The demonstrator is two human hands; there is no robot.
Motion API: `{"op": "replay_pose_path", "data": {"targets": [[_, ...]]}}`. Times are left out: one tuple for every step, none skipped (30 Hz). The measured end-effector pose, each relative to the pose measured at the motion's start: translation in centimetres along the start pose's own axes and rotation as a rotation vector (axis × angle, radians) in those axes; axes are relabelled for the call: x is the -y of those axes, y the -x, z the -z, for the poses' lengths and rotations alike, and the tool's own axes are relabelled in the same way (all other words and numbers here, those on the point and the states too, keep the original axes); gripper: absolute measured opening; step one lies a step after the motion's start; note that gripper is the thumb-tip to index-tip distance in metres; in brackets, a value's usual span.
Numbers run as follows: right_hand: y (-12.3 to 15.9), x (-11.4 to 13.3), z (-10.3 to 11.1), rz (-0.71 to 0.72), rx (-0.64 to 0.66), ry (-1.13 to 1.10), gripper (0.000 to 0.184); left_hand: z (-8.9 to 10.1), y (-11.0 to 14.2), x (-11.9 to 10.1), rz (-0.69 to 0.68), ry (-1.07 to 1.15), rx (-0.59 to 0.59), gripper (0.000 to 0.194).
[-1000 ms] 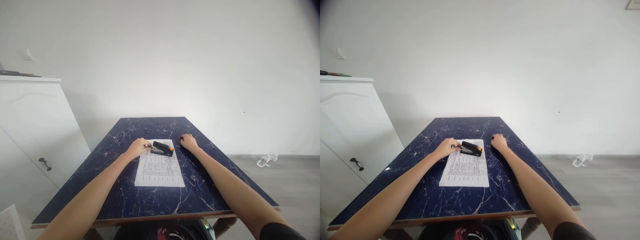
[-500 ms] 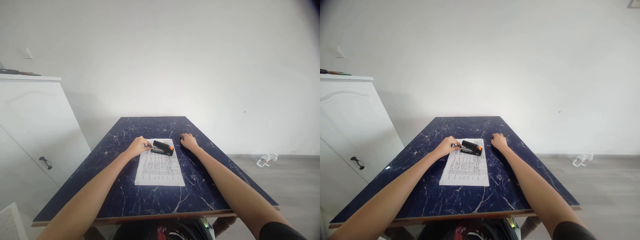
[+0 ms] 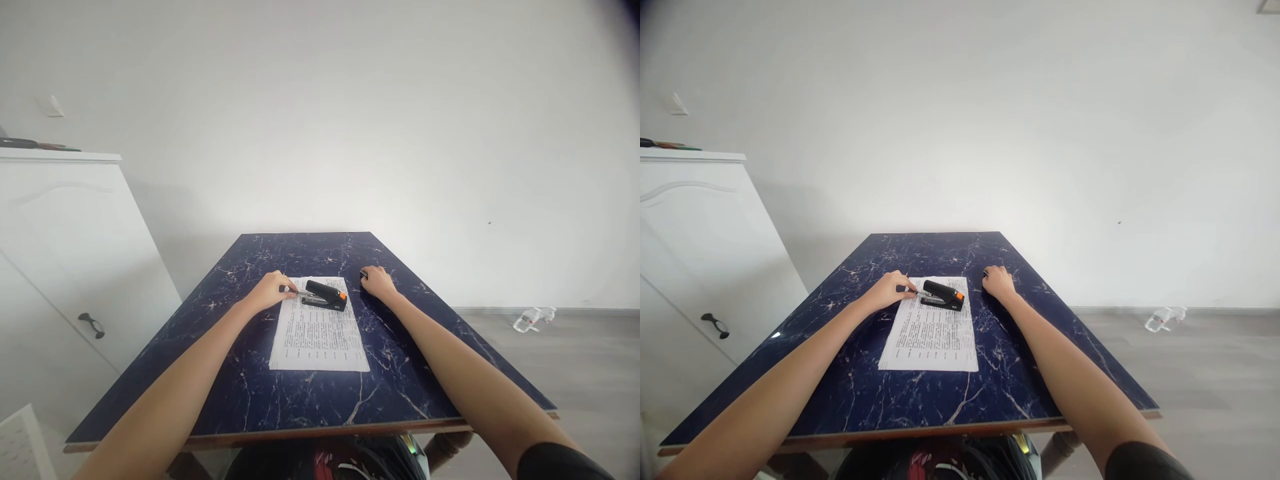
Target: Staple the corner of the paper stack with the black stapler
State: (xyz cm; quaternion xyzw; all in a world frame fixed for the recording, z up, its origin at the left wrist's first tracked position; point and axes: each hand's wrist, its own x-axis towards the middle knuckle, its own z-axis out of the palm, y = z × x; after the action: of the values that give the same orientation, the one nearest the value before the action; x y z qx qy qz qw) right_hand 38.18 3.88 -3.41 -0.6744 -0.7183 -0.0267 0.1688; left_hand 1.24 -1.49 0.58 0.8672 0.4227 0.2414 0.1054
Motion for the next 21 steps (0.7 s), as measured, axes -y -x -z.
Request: {"op": "replay_pose_path", "data": {"targets": [[0.0, 0.0, 0.0, 0.000, -0.002, -0.004, 0.044, 0.2, 0.1, 0.0, -0.001, 0.003, 0.006, 0.018], [0.0, -0.1, -0.1, 0.000, -0.004, -0.009, 0.044, 0.4, 0.1, 0.1, -0.003, 0.007, 0.010, 0.018], [0.0, -0.2, -0.2, -0.001, -0.006, -0.014, 0.044, 0.5, 0.2, 0.1, -0.004, 0.010, 0.013, 0.018], [0.0, -0.2, -0.2, -0.002, -0.009, -0.020, 0.044, 0.7, 0.3, 0.2, -0.004, 0.012, 0.018, 0.019], [0.0, -0.3, -0.3, -0.003, -0.015, -0.027, 0.045, 0.9, 0.3, 0.3, -0.001, 0.015, 0.025, 0.019], [0.0, -0.3, -0.3, -0.004, -0.022, -0.034, 0.046, 1.0, 0.4, 0.5, 0.005, 0.021, 0.035, 0.020], [0.0, -0.3, -0.3, -0.006, -0.030, -0.035, 0.048, 1.1, 0.5, 0.7, 0.016, 0.030, 0.046, 0.022], [0.0, -0.1, -0.2, -0.005, -0.047, -0.040, 0.050, 1.2, 0.6, 0.9, 0.029, 0.045, 0.055, 0.024], [0.0, 0.1, 0.0, 0.002, -0.079, -0.061, 0.050, 1.2, 0.6, 1.2, 0.043, 0.063, 0.061, 0.025], [0.1, 0.4, 0.2, 0.021, -0.119, -0.106, 0.047, 1.2, 0.7, 1.4, 0.055, 0.084, 0.064, 0.026], [0.3, 0.9, 0.5, 0.052, -0.161, -0.181, 0.043, 1.2, 0.7, 1.7, 0.065, 0.105, 0.060, 0.027], [0.5, 1.5, 0.8, 0.094, -0.192, -0.283, 0.038, 1.1, 0.7, 1.9, 0.070, 0.124, 0.054, 0.026], [0.9, 2.1, 1.2, 0.144, -0.204, -0.404, 0.033, 1.0, 0.7, 2.2, 0.073, 0.141, 0.048, 0.025], [1.3, 2.9, 1.6, 0.202, -0.190, -0.524, 0.032, 0.9, 0.6, 2.3, 0.073, 0.156, 0.042, 0.024], [1.8, 3.8, 2.0, 0.265, -0.151, -0.625, 0.034, 0.8, 0.6, 2.5, 0.073, 0.167, 0.036, 0.023], [2.4, 4.7, 2.3, 0.328, -0.097, -0.703, 0.036, 0.6, 0.5, 2.6, 0.074, 0.174, 0.030, 0.021], [3.0, 5.5, 2.6, 0.389, -0.039, -0.756, 0.038, 0.5, 0.4, 2.6, 0.075, 0.178, 0.024, 0.019], [3.6, 6.4, 2.8, 0.445, 0.017, -0.785, 0.039, 0.4, 0.4, 2.6, 0.075, 0.180, 0.015, 0.018], [4.1, 7.2, 2.8, 0.492, 0.067, -0.790, 0.040, 0.2, 0.3, 2.6, 0.076, 0.181, 0.006, 0.017], [4.5, 7.9, 2.9, 0.526, 0.111, -0.775, 0.039, 0.1, 0.2, 2.5, 0.075, 0.183, -0.001, 0.017], [4.9, 8.5, 2.8, 0.547, 0.145, -0.748, 0.039, 0.0, 0.2, 2.4, 0.074, 0.187, -0.003, 0.017]]}}
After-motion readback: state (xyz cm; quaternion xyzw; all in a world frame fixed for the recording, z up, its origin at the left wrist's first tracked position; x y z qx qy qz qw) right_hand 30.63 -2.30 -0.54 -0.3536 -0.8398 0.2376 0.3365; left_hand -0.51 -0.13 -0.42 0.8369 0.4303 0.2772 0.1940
